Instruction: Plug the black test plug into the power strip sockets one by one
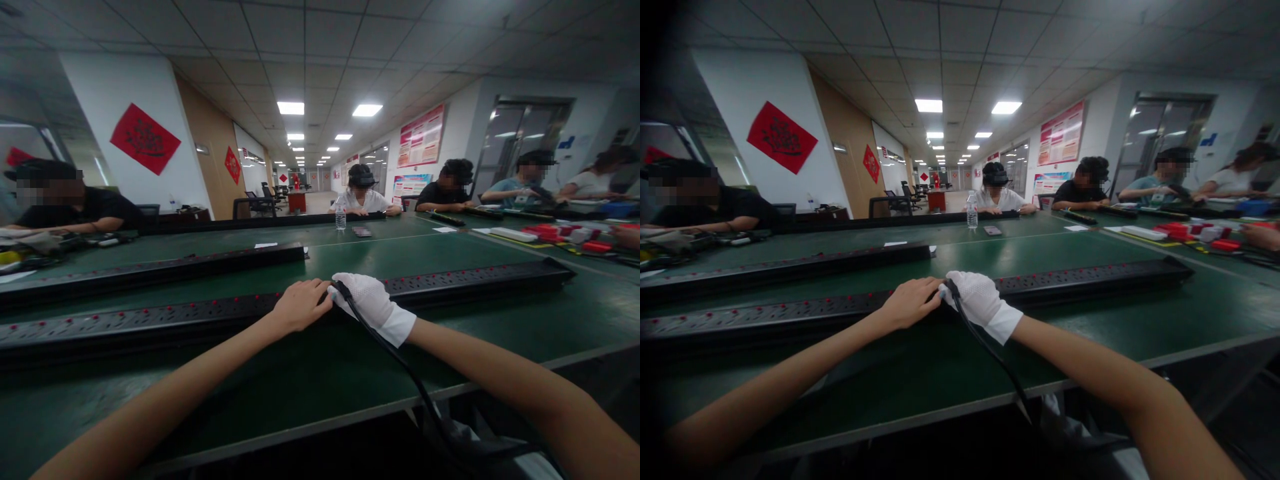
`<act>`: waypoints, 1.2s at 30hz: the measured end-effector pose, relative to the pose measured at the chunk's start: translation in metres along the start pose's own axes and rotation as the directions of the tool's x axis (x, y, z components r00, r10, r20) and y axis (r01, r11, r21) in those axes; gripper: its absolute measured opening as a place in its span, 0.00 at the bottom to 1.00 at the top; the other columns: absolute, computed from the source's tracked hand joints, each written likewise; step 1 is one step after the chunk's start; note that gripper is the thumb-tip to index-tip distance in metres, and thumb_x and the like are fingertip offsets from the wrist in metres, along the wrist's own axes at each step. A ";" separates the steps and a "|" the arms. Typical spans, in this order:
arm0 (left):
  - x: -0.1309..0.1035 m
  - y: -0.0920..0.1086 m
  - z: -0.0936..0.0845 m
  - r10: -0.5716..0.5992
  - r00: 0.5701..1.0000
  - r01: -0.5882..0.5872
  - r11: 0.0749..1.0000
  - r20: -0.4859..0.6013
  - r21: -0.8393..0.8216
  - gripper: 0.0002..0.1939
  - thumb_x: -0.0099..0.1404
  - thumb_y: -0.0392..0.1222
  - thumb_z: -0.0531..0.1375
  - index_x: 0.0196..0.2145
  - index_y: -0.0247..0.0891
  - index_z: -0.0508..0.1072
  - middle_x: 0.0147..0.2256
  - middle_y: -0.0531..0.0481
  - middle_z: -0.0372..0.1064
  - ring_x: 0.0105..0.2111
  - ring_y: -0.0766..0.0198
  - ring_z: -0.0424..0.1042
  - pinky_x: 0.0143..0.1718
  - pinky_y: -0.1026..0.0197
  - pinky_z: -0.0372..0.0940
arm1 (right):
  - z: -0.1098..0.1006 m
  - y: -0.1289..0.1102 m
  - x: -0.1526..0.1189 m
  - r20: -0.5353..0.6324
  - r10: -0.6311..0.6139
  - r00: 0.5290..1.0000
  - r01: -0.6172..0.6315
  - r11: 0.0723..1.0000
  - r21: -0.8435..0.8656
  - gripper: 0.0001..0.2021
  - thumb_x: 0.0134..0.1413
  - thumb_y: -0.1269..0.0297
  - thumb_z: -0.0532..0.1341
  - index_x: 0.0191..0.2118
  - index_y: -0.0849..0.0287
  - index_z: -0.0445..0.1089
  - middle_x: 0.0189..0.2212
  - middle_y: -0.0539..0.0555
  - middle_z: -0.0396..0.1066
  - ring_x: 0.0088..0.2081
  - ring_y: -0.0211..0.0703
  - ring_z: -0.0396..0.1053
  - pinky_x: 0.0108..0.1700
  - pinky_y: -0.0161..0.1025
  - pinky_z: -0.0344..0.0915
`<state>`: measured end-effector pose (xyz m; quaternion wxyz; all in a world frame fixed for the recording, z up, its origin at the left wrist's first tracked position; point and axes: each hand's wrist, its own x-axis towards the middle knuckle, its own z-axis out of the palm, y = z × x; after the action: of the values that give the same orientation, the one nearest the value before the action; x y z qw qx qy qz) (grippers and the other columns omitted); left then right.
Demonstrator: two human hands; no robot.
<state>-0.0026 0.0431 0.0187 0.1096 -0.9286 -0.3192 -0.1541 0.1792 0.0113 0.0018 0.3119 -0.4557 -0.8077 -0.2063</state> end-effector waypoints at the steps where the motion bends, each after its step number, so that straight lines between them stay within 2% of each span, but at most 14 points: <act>1: 0.000 0.000 0.000 -0.002 1.000 0.002 1.000 -0.003 0.000 0.20 0.66 0.48 0.42 0.49 0.38 0.64 0.41 0.46 0.68 0.40 0.58 0.69 0.41 0.56 0.62 | -0.001 0.000 0.000 0.007 -0.003 1.000 0.003 1.000 0.004 0.16 0.56 0.58 0.53 0.47 0.62 0.63 0.40 0.59 0.70 0.43 0.45 0.69 0.46 0.39 0.63; 16: 0.000 0.003 -0.001 -0.038 0.999 0.037 0.999 -0.019 -0.011 0.18 0.65 0.46 0.45 0.48 0.41 0.65 0.39 0.48 0.69 0.39 0.58 0.69 0.40 0.57 0.63 | -0.002 -0.003 0.000 -0.015 0.007 1.000 -0.007 1.000 -0.019 0.14 0.57 0.58 0.51 0.44 0.61 0.65 0.36 0.57 0.71 0.41 0.43 0.69 0.44 0.37 0.63; 25: 0.001 0.002 0.000 -0.041 0.999 0.041 0.999 -0.014 -0.024 0.17 0.65 0.45 0.45 0.49 0.40 0.63 0.40 0.47 0.69 0.40 0.58 0.69 0.42 0.57 0.62 | -0.001 -0.004 0.002 -0.033 0.020 0.999 -0.021 1.000 -0.014 0.12 0.57 0.60 0.52 0.42 0.60 0.66 0.34 0.56 0.71 0.38 0.42 0.69 0.42 0.37 0.64; 29: -0.001 0.003 -0.001 -0.063 0.998 0.061 0.995 -0.026 -0.076 0.15 0.65 0.44 0.46 0.47 0.40 0.61 0.38 0.47 0.69 0.38 0.58 0.69 0.40 0.57 0.62 | -0.003 -0.005 0.002 -0.031 0.020 0.999 -0.020 1.000 0.010 0.11 0.57 0.60 0.53 0.40 0.60 0.66 0.33 0.56 0.71 0.37 0.41 0.70 0.40 0.36 0.64; 36: 0.000 -0.002 -0.001 -0.010 0.999 0.000 0.976 -0.044 -0.217 0.10 0.64 0.42 0.47 0.40 0.39 0.63 0.37 0.48 0.66 0.36 0.60 0.67 0.40 0.57 0.62 | 0.000 -0.005 0.002 -0.048 0.019 0.999 -0.018 1.000 0.021 0.09 0.57 0.61 0.53 0.39 0.59 0.66 0.32 0.55 0.71 0.37 0.41 0.70 0.40 0.36 0.64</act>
<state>-0.0044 0.0441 0.0201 0.0142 -0.9306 -0.3001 -0.2092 0.1741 0.0101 0.0031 0.3378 -0.4547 -0.7979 -0.2059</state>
